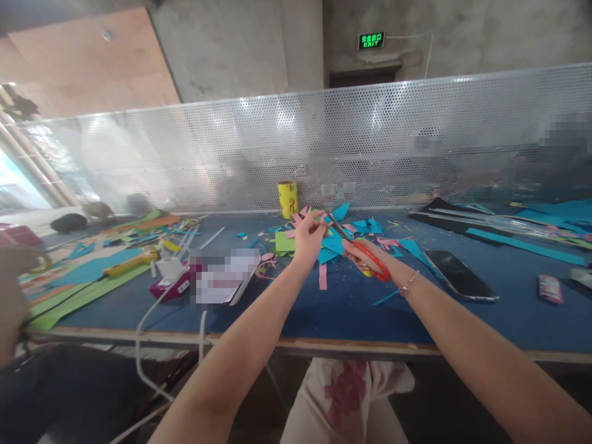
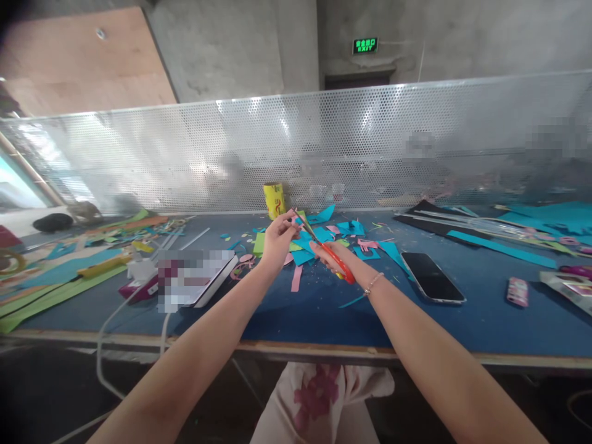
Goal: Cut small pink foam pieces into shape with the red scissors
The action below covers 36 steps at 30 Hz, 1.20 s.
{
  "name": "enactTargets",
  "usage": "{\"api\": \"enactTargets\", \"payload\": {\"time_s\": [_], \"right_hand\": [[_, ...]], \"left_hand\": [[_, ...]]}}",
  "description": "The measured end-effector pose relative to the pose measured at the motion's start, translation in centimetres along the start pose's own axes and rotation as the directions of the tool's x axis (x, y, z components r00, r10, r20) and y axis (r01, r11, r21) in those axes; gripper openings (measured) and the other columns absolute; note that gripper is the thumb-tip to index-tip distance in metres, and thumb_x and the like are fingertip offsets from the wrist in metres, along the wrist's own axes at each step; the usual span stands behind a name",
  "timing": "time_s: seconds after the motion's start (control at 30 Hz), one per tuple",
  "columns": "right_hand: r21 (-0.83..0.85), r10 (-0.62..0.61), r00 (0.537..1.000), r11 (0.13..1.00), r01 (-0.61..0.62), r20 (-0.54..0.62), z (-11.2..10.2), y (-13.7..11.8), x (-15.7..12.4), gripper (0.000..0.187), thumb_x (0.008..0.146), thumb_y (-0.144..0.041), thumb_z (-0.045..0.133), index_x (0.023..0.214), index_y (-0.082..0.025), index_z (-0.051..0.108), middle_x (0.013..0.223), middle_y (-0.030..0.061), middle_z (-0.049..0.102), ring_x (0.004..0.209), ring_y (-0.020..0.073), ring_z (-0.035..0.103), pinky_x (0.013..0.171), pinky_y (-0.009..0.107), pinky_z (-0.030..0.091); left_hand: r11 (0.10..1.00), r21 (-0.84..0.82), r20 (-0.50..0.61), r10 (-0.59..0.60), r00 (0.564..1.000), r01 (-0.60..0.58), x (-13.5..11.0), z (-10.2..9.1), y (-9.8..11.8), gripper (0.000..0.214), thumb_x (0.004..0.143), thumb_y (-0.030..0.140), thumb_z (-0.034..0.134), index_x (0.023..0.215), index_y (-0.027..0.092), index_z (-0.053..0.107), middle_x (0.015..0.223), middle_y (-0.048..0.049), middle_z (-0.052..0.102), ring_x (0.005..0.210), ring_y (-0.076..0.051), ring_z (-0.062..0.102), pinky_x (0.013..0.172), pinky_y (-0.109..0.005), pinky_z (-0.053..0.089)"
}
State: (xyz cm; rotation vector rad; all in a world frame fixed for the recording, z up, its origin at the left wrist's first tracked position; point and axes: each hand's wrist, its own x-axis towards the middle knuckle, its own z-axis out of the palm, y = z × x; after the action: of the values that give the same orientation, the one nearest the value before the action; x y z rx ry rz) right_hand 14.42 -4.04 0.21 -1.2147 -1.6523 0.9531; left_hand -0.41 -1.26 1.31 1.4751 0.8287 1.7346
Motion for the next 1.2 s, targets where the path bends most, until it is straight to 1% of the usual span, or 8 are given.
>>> {"api": "enactTargets", "payload": {"time_s": [0.1,0.23,0.43,0.7,0.83,1.0,1.1,1.2], "right_hand": [[0.074,0.124,0.983,0.988,-0.135,0.134,-0.1,-0.5,-0.2,0.043,0.069,-0.058,0.059,0.057,-0.017,0.049,0.041,-0.0053,0.039,0.033,0.0046,0.032,0.031,0.018,0.026],[0.117,0.124,0.98,0.983,-0.143,0.154,-0.1,-0.7,-0.4,0.043,0.069,-0.056,0.06,0.058,-0.017,0.048,0.043,-0.0056,0.039,0.033,0.0038,0.031,0.031,0.017,0.024],[0.109,0.108,0.979,0.986,-0.129,0.174,-0.1,-0.6,-0.4,0.041,0.07,-0.054,0.06,0.059,-0.018,0.047,0.044,-0.0062,0.037,0.034,0.004,0.029,0.031,0.017,0.023],[0.109,0.139,0.979,0.982,-0.155,0.148,-0.1,-1.2,-0.7,0.04,0.066,-0.053,0.065,0.054,-0.018,0.049,0.042,-0.0047,0.039,0.033,0.0047,0.03,0.033,0.02,0.022],[0.108,0.15,0.977,0.98,-0.167,0.151,-0.1,-1.5,-0.9,0.04,0.067,-0.052,0.064,0.054,-0.017,0.05,0.042,-0.0049,0.039,0.034,0.0042,0.03,0.033,0.019,0.021],[0.089,0.164,0.973,0.98,-0.18,0.163,-0.1,-1.2,-0.6,0.038,0.074,-0.049,0.06,0.059,-0.015,0.051,0.043,-0.0053,0.039,0.033,0.0029,0.03,0.032,0.017,0.022],[0.084,0.191,0.965,0.974,-0.209,0.178,-0.2,-0.9,-0.3,0.037,0.08,-0.047,0.054,0.061,-0.015,0.051,0.042,-0.0055,0.039,0.032,0.0026,0.03,0.031,0.016,0.023],[0.071,0.208,0.959,0.972,-0.225,0.19,-0.2,-0.6,0.0,0.037,0.08,-0.047,0.053,0.062,-0.015,0.051,0.041,-0.0057,0.038,0.031,0.0025,0.029,0.031,0.016,0.024]], "left_hand": [[0.999,0.031,0.003,0.012,1.0,-0.012,0.0,-0.1,0.0,0.024,0.072,0.019,0.056,0.096,0.02,0.06,0.061,0.0035,0.054,0.058,-0.008,0.053,0.057,-0.021,0.047],[0.997,0.076,0.016,0.032,0.999,-0.033,0.2,-0.1,-0.2,0.026,0.073,0.019,0.056,0.098,0.02,0.061,0.061,0.0032,0.054,0.058,-0.009,0.052,0.055,-0.021,0.047],[0.996,0.078,0.014,0.035,0.999,-0.036,0.2,-0.1,-0.3,0.026,0.072,0.02,0.057,0.098,0.019,0.062,0.06,0.0034,0.052,0.058,-0.009,0.051,0.055,-0.023,0.048],[0.995,0.095,0.021,0.026,0.999,-0.028,0.2,-0.1,-0.2,0.026,0.073,0.021,0.057,0.099,0.02,0.062,0.057,0.0045,0.048,0.055,-0.008,0.048,0.054,-0.021,0.047],[0.997,0.08,-0.01,0.015,1.0,-0.015,0.2,0.0,0.0,0.025,0.073,0.021,0.058,0.098,0.02,0.059,0.059,0.0043,0.05,0.056,-0.008,0.05,0.056,-0.021,0.048],[0.998,0.053,-0.021,0.025,0.999,-0.024,0.0,0.1,0.2,0.011,0.073,0.02,0.058,0.084,0.018,0.054,0.069,0.001,0.057,0.063,-0.009,0.055,0.057,-0.022,0.049],[0.998,0.055,-0.014,0.035,0.999,-0.034,0.0,0.1,0.2,0.009,0.074,0.019,0.056,0.082,0.018,0.052,0.068,0.0012,0.058,0.063,-0.009,0.055,0.057,-0.021,0.049],[0.998,0.048,-0.006,0.043,0.999,-0.042,0.0,0.1,0.0,0.008,0.074,0.017,0.055,0.082,0.018,0.052,0.069,0.001,0.058,0.063,-0.009,0.056,0.056,-0.021,0.049]]}}
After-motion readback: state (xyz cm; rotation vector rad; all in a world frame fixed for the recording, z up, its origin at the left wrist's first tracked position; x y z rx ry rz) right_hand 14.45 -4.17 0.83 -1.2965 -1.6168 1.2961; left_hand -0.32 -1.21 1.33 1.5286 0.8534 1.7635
